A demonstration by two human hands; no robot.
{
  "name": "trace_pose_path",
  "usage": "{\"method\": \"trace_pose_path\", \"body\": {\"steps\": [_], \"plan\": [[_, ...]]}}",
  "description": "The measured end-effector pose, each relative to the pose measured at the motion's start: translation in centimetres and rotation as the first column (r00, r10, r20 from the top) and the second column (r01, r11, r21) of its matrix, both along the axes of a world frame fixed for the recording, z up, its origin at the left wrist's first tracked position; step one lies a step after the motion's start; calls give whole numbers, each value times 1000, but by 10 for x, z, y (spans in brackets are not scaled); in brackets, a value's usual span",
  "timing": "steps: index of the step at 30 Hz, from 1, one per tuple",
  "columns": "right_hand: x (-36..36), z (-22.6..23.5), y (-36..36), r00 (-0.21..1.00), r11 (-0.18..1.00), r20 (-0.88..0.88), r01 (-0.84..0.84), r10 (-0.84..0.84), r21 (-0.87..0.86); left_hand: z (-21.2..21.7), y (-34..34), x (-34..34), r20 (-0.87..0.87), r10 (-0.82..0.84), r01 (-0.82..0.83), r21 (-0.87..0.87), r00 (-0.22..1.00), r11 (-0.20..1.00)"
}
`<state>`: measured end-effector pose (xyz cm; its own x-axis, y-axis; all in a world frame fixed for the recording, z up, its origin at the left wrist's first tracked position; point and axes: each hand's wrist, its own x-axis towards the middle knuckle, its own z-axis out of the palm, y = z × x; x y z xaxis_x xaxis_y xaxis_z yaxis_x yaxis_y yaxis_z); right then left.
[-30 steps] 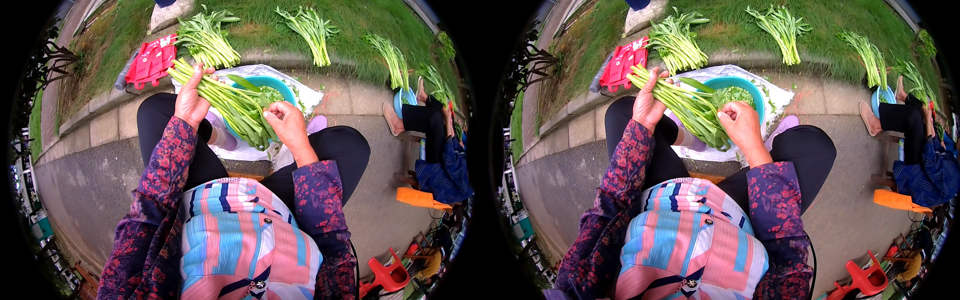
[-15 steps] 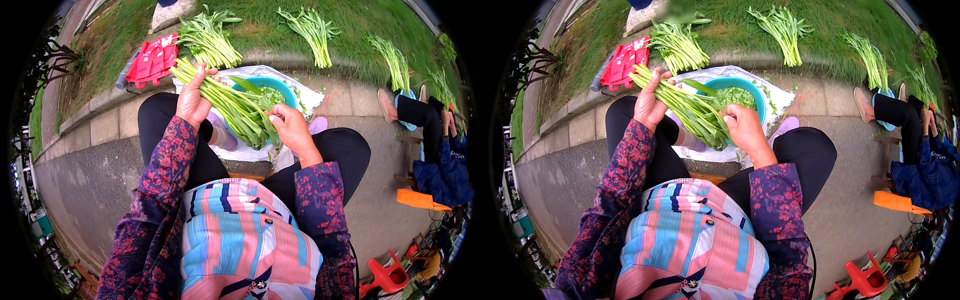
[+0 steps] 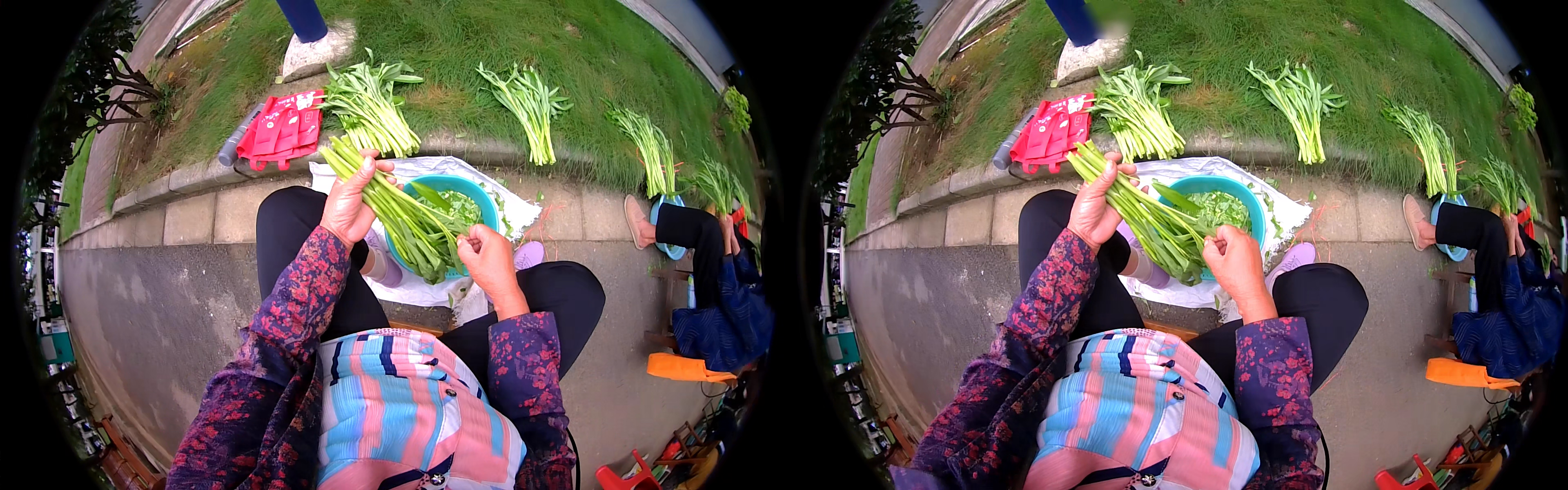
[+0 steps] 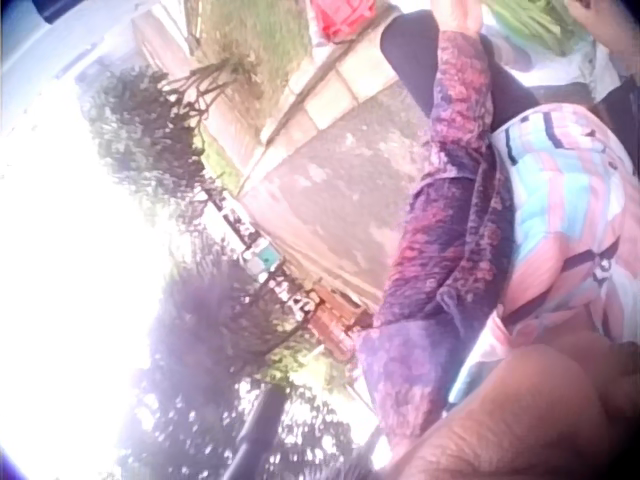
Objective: The person trims green leafy vegetables by hand, breaking off stems and placing the pieces into a blue bowl.
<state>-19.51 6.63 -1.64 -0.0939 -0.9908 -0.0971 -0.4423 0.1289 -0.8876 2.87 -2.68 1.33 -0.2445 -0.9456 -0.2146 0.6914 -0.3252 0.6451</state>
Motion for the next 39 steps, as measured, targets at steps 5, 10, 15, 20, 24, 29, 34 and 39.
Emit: {"method": "trace_pose_path", "body": {"steps": [5, 10, 15, 20, 24, 29, 34, 39], "plan": [[4, -4, 0, 981, 993, 152, 115, -116, 19, -3, 0, 3, -105, -65, 57, -81, 992, 995], [-10, -15, -1, 868, 944, 373, 284, -329, 170, -6, -4, 9, -294, 0, -11, -35, 956, 999], [-28, -8, -5, 724, 900, 550, 415, -417, 137, -13, -3, 27, -320, -17, 8, -28, 947, 1000], [-34, 8, -3, 707, 875, 553, 476, -441, 89, -7, 1, 18, -229, -182, 177, -44, 956, 983], [-36, -2, -4, 769, 881, 464, 470, -440, 56, 6, 5, 7, -121, -270, 255, -129, 955, 958], [-33, -1, -2, 817, 903, 423, 430, -393, 9, 14, 12, -1, -29, -303, 298, -111, 952, 948], [-15, 25, 3, 796, 937, 513, 346, -323, 54, 16, 21, -16, 244, -300, 344, -160, 922, 925], [6, 68, 15, 862, 967, 467, 248, -195, -55, 28, 33, -35, 605, -125, 335, -248, 786, 909]]}}
